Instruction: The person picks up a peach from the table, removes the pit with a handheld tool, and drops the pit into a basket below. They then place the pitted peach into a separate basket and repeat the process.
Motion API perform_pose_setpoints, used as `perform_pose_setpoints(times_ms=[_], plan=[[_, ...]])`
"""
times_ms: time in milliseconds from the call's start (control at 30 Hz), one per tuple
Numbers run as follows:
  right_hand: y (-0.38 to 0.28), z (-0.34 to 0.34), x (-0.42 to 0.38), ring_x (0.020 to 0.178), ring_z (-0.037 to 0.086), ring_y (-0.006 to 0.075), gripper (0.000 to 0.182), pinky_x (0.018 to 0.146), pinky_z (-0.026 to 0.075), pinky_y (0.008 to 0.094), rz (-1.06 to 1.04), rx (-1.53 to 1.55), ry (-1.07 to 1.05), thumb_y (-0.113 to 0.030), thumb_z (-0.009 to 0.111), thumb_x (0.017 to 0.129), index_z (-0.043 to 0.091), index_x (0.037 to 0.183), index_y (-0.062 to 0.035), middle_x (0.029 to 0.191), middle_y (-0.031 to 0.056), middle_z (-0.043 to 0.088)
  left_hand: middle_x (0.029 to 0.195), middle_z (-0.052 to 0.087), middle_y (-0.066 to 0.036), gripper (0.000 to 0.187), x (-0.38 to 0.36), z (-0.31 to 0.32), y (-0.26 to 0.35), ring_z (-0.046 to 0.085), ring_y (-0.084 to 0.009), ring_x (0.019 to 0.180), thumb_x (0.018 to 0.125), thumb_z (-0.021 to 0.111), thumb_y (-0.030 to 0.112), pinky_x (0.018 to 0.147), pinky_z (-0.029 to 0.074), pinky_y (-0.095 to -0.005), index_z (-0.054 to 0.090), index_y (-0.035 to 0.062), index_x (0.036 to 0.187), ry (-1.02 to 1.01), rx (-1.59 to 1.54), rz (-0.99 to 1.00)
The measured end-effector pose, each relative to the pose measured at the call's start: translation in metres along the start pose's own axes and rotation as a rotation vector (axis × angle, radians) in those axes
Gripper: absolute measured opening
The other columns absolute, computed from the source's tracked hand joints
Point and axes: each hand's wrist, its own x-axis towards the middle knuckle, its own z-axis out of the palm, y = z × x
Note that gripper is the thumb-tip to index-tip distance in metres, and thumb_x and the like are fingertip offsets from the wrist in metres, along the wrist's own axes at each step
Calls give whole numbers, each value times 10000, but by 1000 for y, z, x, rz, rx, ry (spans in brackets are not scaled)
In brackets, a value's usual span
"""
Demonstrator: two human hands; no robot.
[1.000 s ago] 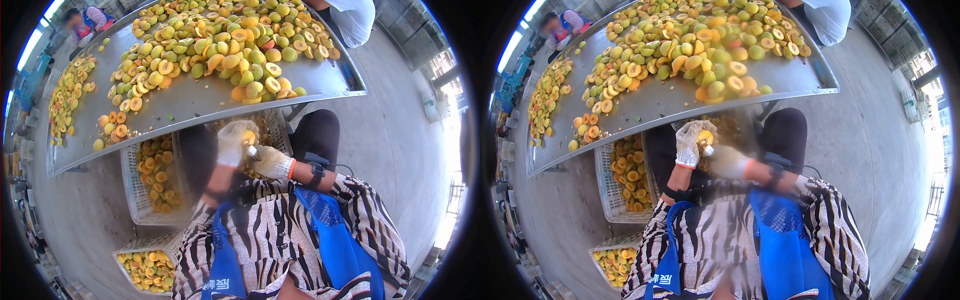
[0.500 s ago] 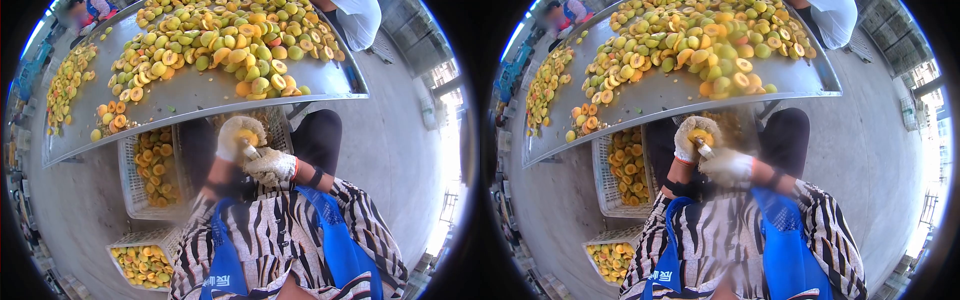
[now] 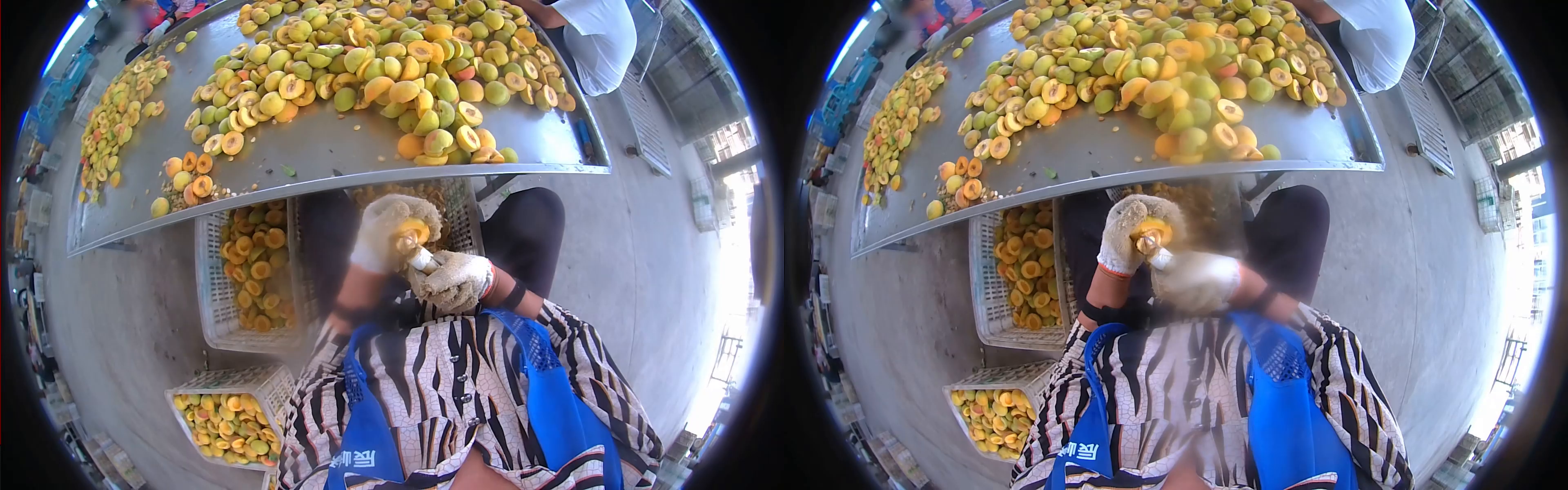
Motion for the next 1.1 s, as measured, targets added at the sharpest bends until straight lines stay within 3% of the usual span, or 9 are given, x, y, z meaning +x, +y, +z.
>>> perform_pose_setpoints(times_ms=[67,167,233,267,367,433,700,967,1100], plan=[[-12,0,-6,649,603,123,307,507,483,255,-155,-301,1,-347,494,990,604,986,-61,850,43,618,895,702,-161,296,1,-7,7,671,-216,745,933,624,224,698,549,-298,650,-66,989,134,99,49],[-65,43,-2,684,621,114,289,577,501,237,351,-894,353,-323,545,949,635,1035,-62,845,42,641,968,679,-203,289,-12,-49,22,676,-316,839,950,558,214,739,582,-434,618,-45,1061,387,-1,167],[-57,38,-3,659,620,113,287,587,512,256,146,-748,481,-315,599,912,633,1056,-69,824,39,654,976,685,-187,320,-26,-76,42,676,-318,861,946,557,241,735,583,-444,611,-39,1091,645,-52,258],[-49,27,-2,654,620,115,283,579,515,267,74,-705,495,-316,604,910,633,1050,-72,826,38,656,961,689,-175,135,-37,-89,62,674,-261,845,903,612,40,718,582,-340,658,-42,1000,642,-141,301],[-53,28,1,649,558,114,274,615,482,297,73,-512,603,-280,676,847,594,952,-41,722,30,603,1186,636,-138,289,-61,-170,63,602,-237,1097,899,645,119,940,489,-313,647,-23,1150,1050,1003,393],[-50,25,6,625,553,117,275,592,478,301,120,-517,633,-277,675,851,585,949,-37,705,29,593,1258,598,-131,317,-59,-176,69,577,-236,1141,886,659,122,962,475,-334,644,0,1178,1134,1176,397],[-48,22,0,617,551,128,310,582,484,311,58,-419,646,-319,680,851,599,931,-31,753,67,612,1266,602,-137,497,91,-75,43,598,-204,1110,887,678,119,961,478,-307,505,-26,1330,568,875,111],[-58,17,-10,786,637,140,298,713,521,306,127,-311,602,-265,636,883,637,1075,-38,890,69,691,1408,464,-171,650,238,-99,39,422,-340,1321,782,721,233,1095,362,-395,491,59,1364,235,1814,67],[-34,-6,1,543,568,133,291,533,477,293,5,-505,633,-319,651,868,570,948,-51,692,51,605,1363,448,-156,583,236,-75,52,498,-346,1233,754,740,246,1034,422,-417,537,103,1281,188,1939,-128]])
